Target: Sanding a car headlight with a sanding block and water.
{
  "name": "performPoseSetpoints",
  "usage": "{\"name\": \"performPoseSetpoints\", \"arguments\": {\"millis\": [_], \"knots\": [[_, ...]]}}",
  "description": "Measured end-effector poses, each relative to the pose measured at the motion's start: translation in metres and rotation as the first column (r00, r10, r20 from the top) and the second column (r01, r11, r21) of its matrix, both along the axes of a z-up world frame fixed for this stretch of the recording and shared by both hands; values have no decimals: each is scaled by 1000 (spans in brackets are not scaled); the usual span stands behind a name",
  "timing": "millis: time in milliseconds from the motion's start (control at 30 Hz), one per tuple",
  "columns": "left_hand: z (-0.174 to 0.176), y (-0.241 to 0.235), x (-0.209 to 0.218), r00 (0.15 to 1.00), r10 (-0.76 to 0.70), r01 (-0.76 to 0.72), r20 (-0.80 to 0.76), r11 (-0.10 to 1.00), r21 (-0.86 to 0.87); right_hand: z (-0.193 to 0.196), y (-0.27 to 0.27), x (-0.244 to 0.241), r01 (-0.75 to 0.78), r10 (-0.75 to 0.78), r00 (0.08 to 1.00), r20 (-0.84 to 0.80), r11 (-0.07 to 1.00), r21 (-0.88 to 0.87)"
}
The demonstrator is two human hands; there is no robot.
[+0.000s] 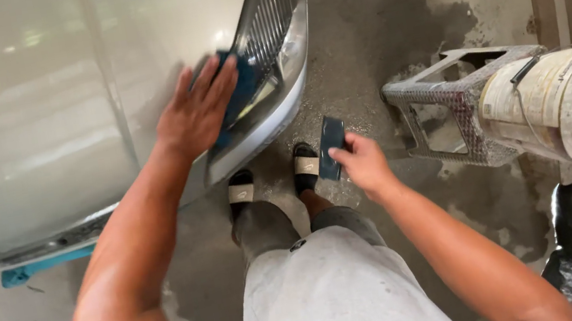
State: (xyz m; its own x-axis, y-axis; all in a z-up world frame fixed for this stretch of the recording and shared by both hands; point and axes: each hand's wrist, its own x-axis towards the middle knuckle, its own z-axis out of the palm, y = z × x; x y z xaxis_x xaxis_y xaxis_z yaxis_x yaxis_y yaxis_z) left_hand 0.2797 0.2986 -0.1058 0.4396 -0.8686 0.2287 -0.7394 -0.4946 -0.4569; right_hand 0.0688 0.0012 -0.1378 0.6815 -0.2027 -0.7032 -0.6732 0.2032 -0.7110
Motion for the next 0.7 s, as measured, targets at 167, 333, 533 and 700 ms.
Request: {"name": "performPoseSetpoints", "arguments": {"millis": [167, 333, 533, 700], "knots": [[-5, -21, 69, 989, 89, -103, -122, 988, -116, -3, 11, 58, 29, 30, 972, 235, 969, -243], [6, -2, 105, 904, 24, -180, -427, 927, -329, 33, 44, 145, 110, 182, 934, 307, 671, -733], [14, -4, 106, 854, -10, -206, -519, 911, -357, -26, 118, 183, 345, 203, 867, 455, 413, -843], [7, -2, 108, 878, -4, -187, -479, 918, -350, -22, 219, 120, 156, 245, 918, 313, 504, -849]]}}
